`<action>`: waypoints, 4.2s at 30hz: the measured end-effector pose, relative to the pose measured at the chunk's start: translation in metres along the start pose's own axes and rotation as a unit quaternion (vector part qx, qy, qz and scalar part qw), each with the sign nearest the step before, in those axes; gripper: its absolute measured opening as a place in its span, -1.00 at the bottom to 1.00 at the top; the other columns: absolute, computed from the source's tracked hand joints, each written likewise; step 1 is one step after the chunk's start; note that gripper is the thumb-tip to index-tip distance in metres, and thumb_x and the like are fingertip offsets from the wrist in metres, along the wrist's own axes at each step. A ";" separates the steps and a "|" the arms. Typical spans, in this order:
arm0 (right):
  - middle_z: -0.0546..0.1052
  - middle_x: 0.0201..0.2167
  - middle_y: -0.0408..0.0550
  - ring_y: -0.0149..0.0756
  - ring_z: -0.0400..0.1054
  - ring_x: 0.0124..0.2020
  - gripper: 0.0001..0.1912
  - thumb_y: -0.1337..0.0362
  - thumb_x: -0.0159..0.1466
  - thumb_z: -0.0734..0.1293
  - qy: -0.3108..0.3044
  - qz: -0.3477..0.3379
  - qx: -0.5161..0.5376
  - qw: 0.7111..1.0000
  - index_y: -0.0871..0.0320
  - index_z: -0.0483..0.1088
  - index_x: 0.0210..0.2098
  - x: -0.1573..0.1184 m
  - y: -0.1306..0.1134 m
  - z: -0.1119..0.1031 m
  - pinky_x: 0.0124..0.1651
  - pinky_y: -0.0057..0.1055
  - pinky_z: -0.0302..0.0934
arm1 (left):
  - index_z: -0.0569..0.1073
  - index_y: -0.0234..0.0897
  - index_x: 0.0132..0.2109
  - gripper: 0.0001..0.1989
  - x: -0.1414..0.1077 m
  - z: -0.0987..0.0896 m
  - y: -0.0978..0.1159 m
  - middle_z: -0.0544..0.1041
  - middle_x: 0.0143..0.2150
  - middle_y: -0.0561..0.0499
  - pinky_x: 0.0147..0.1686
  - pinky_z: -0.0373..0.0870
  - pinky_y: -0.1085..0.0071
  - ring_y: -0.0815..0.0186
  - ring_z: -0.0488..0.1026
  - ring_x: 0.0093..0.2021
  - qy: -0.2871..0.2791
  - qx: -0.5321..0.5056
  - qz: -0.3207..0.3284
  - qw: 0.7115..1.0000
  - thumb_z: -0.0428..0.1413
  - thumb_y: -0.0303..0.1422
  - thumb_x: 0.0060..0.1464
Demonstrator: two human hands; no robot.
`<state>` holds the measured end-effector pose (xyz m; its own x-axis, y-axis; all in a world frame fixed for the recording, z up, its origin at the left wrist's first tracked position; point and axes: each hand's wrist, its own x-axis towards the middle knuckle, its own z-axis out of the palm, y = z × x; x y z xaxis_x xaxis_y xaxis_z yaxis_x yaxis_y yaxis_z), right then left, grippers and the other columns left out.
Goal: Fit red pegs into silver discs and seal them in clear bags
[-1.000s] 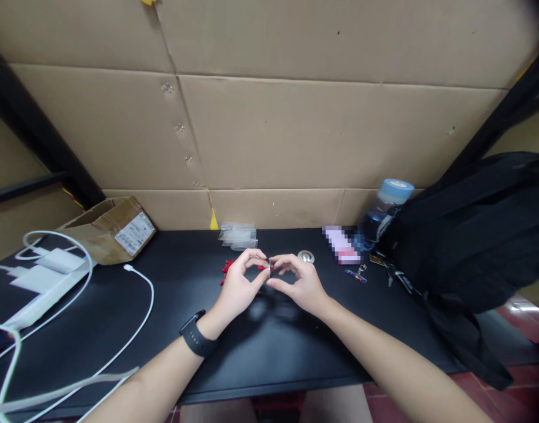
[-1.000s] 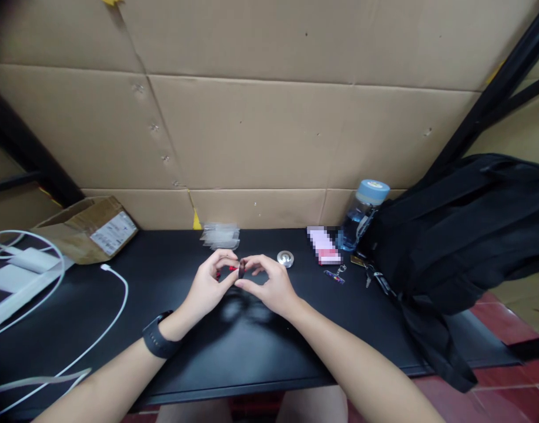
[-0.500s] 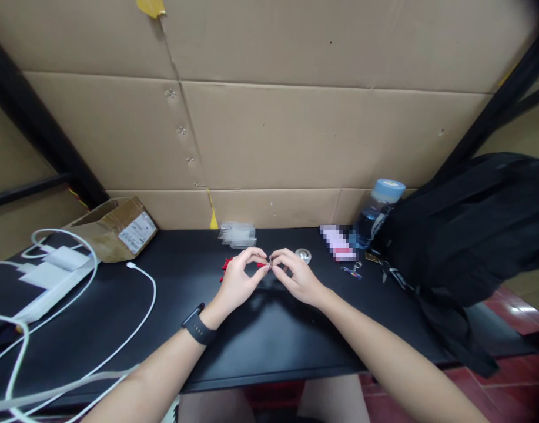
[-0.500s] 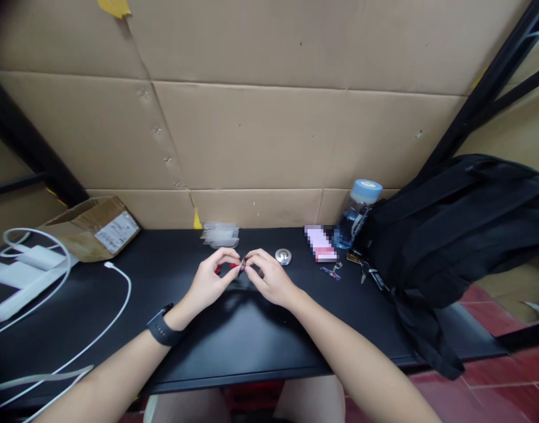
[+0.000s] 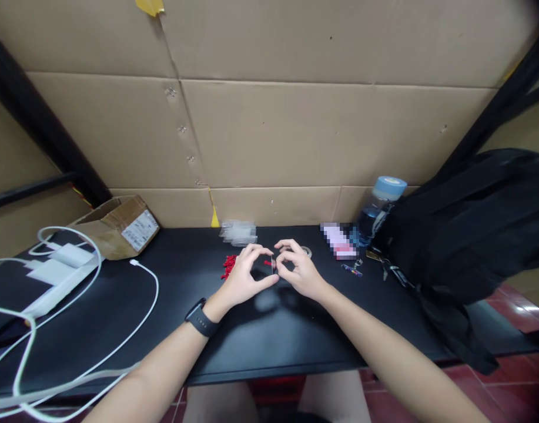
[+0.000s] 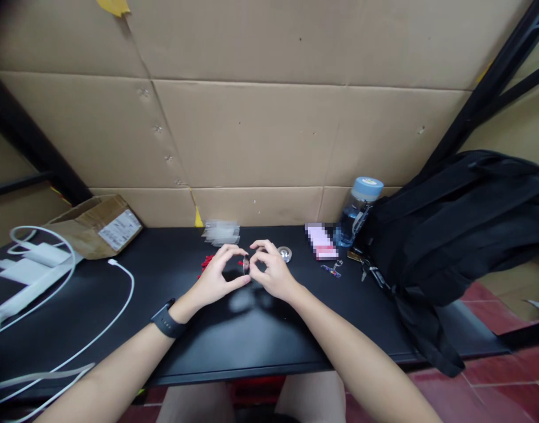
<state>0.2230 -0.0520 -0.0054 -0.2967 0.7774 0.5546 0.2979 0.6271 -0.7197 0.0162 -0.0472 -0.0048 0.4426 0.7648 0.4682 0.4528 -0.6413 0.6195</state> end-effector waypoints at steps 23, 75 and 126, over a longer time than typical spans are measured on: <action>0.49 -0.06 0.02 -0.15 0.37 -0.07 -0.83 0.23 0.31 0.35 -0.078 0.110 -0.344 0.929 0.09 0.45 -0.11 0.005 0.039 -0.048 0.00 -0.26 0.25 | 0.60 -0.18 -0.18 -0.81 0.000 -0.077 -0.055 0.55 -0.20 -0.03 -0.19 0.38 0.37 0.21 0.50 -0.20 -0.182 0.178 -0.052 0.966 0.26 -0.19 0.10; 0.55 0.06 0.06 -0.10 0.45 0.12 -0.57 0.17 0.16 0.57 0.042 0.014 0.107 0.993 0.04 0.47 -0.02 -0.006 -0.006 0.015 0.04 -0.20 0.42 | 0.32 -0.20 -0.10 -0.77 0.005 -0.006 0.011 0.55 -0.20 0.02 -0.04 0.42 0.33 0.26 0.58 -0.15 0.074 -0.183 -0.095 0.976 0.20 -0.33 0.17; 0.44 -0.04 0.01 -0.20 0.35 0.01 -0.77 0.23 0.41 0.29 -0.101 0.062 -0.008 0.993 0.15 0.44 -0.36 0.002 -0.014 -0.009 0.10 -0.22 0.23 | 0.59 -0.12 -0.18 -0.90 0.001 -0.001 0.007 0.57 -0.01 0.00 0.07 0.24 0.18 0.15 0.41 0.07 0.008 0.098 0.009 0.995 0.17 -0.29 0.24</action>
<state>0.2264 -0.0592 0.0093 -0.4323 0.8246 0.3649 0.3584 0.5284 -0.7696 0.0188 -0.0508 0.0004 0.4406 0.7527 0.4892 0.5871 -0.6539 0.4772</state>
